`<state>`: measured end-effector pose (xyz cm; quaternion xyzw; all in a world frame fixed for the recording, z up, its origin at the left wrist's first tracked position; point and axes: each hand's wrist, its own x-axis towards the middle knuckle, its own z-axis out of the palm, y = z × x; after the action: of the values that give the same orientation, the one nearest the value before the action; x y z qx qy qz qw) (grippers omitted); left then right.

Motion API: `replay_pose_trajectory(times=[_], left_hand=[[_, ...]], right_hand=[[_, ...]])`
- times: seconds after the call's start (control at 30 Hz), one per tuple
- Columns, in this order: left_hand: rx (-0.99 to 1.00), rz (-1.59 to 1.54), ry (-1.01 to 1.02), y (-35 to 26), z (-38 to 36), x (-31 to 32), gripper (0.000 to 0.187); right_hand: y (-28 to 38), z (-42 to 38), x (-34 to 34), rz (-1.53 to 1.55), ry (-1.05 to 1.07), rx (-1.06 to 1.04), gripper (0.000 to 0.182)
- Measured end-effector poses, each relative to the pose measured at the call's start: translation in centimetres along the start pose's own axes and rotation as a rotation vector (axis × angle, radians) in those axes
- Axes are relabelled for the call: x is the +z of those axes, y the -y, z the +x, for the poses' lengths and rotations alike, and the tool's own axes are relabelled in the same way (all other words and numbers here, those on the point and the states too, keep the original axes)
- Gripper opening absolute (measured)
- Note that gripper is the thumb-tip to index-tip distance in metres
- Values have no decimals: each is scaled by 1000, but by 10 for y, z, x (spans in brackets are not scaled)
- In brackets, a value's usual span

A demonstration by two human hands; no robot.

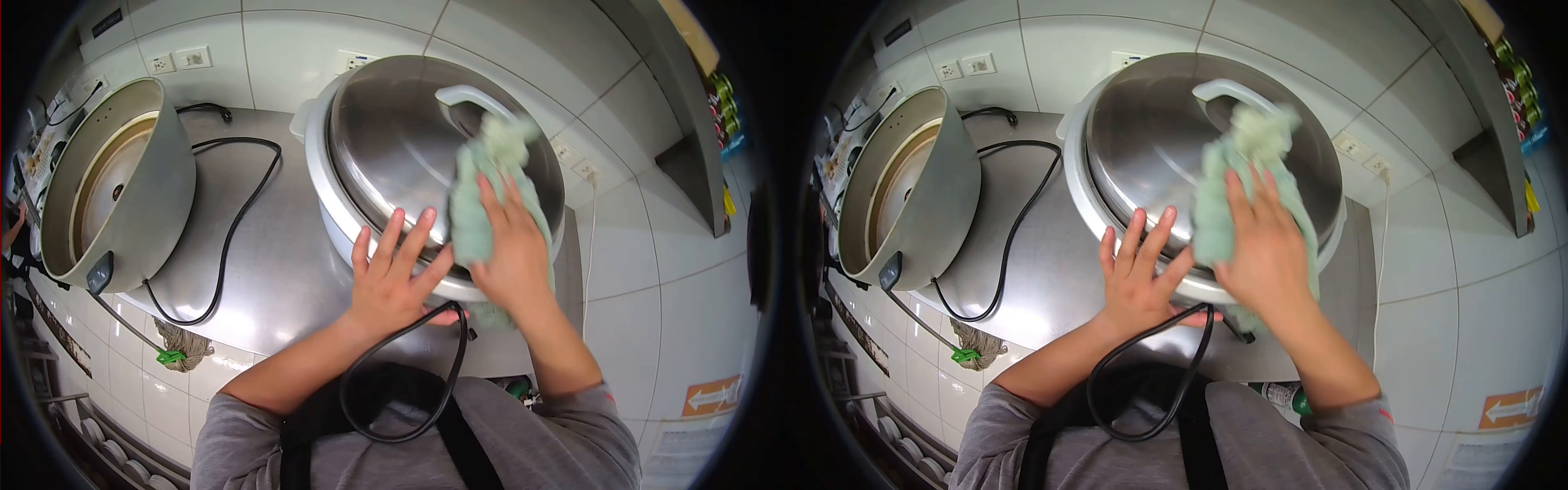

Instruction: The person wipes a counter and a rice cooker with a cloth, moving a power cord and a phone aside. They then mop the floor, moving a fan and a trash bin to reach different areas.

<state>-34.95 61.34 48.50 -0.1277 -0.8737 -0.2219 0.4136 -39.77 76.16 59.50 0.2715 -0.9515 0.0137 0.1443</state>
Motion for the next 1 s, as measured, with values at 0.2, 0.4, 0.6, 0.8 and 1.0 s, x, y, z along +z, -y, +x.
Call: replay_pose_trajectory(times=[0.2, 0.4, 0.6, 0.8, 1.0], left_hand=[[15, -9, -38, -2, -1, 3, 76], [21, -52, -17, -2, -3, 0, 88], [61, -52, -25, 2, -11, 4, 87], [-11, -52, -51, -5, -7, 3, 76], [0, -33, 60, -5, -5, -5, 79]], right_hand=[[-22, 149, 12, 145, 411, 314, 59], [-14, 131, 9, 197, 352, 363, 58], [4, -27, -12, 241, 137, -42, 69], [-147, 2, 32, 506, -59, 230, 58], [-201, 190, 46, 652, 424, 385, 50]])
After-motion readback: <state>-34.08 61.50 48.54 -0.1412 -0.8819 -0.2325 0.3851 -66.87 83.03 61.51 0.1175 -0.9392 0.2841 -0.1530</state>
